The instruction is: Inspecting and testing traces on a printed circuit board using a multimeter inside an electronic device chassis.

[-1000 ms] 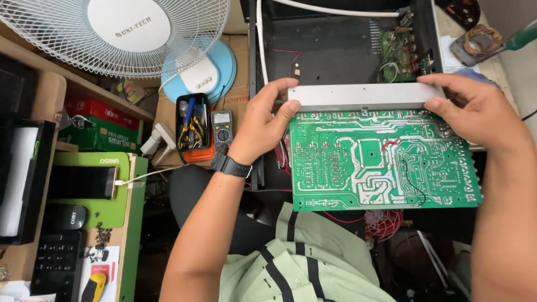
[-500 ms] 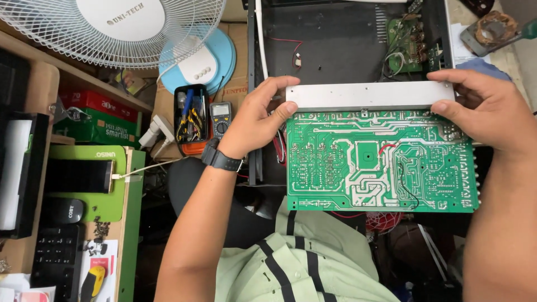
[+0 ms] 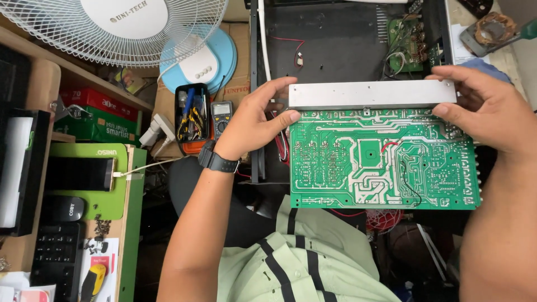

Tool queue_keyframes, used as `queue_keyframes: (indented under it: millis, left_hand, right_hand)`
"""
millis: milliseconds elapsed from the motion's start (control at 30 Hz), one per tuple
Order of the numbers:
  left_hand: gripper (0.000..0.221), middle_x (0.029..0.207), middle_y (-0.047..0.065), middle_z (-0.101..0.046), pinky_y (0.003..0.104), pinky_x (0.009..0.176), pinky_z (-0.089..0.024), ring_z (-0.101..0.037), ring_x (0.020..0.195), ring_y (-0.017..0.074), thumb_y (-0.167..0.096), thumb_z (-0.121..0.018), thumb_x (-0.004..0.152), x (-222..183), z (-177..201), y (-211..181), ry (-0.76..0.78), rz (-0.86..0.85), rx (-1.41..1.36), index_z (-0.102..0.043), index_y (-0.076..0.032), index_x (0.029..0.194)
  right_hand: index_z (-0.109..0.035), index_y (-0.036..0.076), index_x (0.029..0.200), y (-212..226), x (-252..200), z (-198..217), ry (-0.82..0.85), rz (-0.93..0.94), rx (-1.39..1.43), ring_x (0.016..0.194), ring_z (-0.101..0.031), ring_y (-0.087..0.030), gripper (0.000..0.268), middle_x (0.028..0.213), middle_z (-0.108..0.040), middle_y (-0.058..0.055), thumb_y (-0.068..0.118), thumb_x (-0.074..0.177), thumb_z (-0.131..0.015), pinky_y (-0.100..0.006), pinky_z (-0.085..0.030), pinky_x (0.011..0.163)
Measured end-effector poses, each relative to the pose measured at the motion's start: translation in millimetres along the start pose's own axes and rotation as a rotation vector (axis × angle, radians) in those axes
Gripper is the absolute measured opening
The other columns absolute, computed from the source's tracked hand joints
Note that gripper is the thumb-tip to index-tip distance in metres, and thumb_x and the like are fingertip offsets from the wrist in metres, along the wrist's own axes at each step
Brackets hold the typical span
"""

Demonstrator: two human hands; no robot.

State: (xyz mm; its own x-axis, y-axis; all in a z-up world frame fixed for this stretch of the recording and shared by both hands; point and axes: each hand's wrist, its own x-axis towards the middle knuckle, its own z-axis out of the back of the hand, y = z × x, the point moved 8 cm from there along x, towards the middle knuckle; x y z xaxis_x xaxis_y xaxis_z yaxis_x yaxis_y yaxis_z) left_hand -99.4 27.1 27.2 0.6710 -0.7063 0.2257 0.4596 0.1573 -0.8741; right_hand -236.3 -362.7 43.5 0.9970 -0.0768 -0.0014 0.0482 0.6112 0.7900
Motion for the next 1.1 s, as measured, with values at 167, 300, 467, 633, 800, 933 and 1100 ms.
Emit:
queue_keyframes:
  millis: [167, 300, 467, 633, 800, 933, 1100]
  left_hand:
    - [0.059, 0.162, 0.012, -0.069, 0.04, 0.115, -0.065, -0.07, 0.145, 0.0271, -0.039, -0.075, 0.114, 0.0, -1.7, 0.9, -0.011, 0.034, -0.029, -0.057, -0.017, 0.166]
    - [0.059, 0.158, 0.012, -0.073, 0.039, 0.115, -0.067, -0.072, 0.145, 0.027, -0.035, -0.076, 0.114, -2.1, -1.1, 0.9, -0.06, 0.036, -0.027, -0.057, -0.013, 0.165]
    - [0.053, 0.159, 0.014, -0.068, 0.042, 0.117, -0.068, -0.071, 0.148, 0.03, -0.031, -0.074, 0.115, -21.7, 6.3, -4.3, -0.214, -0.002, -0.053, -0.061, -0.01, 0.161]
    - [0.037, 0.146, 0.007, -0.08, 0.03, 0.114, -0.066, -0.079, 0.132, 0.0153, -0.02, -0.077, 0.115, -84.1, 49.7, 48.3, -0.542, 0.02, -0.237, -0.072, -0.01, 0.15]
    - [0.026, 0.129, 0.011, -0.086, 0.031, 0.112, -0.064, -0.081, 0.121, 0.0153, -0.018, -0.075, 0.115, -164.4, 86.0, 113.1, -0.798, 0.108, -0.394, -0.077, -0.005, 0.139]
    - [0.027, 0.126, 0.009, -0.087, 0.03, 0.1, -0.067, -0.08, 0.113, 0.0123, -0.021, -0.075, 0.113, -214.0, 93.5, 137.4, -0.885, 0.235, -0.389, -0.08, -0.007, 0.136]
    - [0.03, 0.124, 0.005, -0.089, 0.04, 0.1, -0.061, -0.083, 0.116, 0.027, -0.036, -0.073, 0.105, -230.5, 52.8, 207.4, -0.711, 0.573, 0.133, -0.082, -0.017, 0.127]
  right_hand:
    - [-0.061, -0.011, 0.173, 28.8, -22.2, 11.1, -0.142, 0.177, -0.196, 0.147, -0.062, -0.041, 0.068, 0.162, -0.064, -0.032, -0.001, 0.109, -0.081, -0.055, -0.054, 0.129]
    - [-0.07, -0.019, 0.169, 87.2, -62.2, -3.0, -0.257, 0.422, -0.39, 0.152, -0.066, -0.053, 0.055, 0.165, -0.068, -0.042, -0.003, 0.118, -0.086, -0.06, -0.062, 0.123]
    - [-0.074, -0.005, 0.148, 205.9, -88.5, -95.7, -0.163, 0.512, -0.351, 0.142, -0.071, -0.044, 0.049, 0.155, -0.073, -0.027, 0.015, 0.106, -0.088, -0.056, -0.056, 0.128]
    - [-0.074, -0.002, 0.141, 259.8, -92.0, -179.4, -0.038, 0.694, -0.246, 0.14, -0.071, -0.046, 0.041, 0.152, -0.071, -0.024, 0.017, 0.105, -0.083, -0.06, -0.056, 0.123]
    - [-0.077, -0.005, 0.144, 274.9, -80.2, -226.8, -0.028, 0.697, -0.287, 0.138, -0.071, -0.042, 0.043, 0.15, -0.074, -0.023, 0.018, 0.107, -0.082, -0.055, -0.055, 0.127]
    - [-0.078, -0.004, 0.143, 279.0, -71.5, -260.3, -0.009, 0.702, -0.284, 0.137, -0.072, -0.04, 0.04, 0.149, -0.076, -0.021, 0.017, 0.108, -0.082, -0.053, -0.055, 0.127]
    - [-0.076, -0.009, 0.141, 281.6, -63.4, -290.4, 0.034, 0.644, -0.132, 0.132, -0.074, -0.039, 0.035, 0.143, -0.077, -0.026, 0.009, 0.112, -0.071, -0.051, -0.056, 0.124]
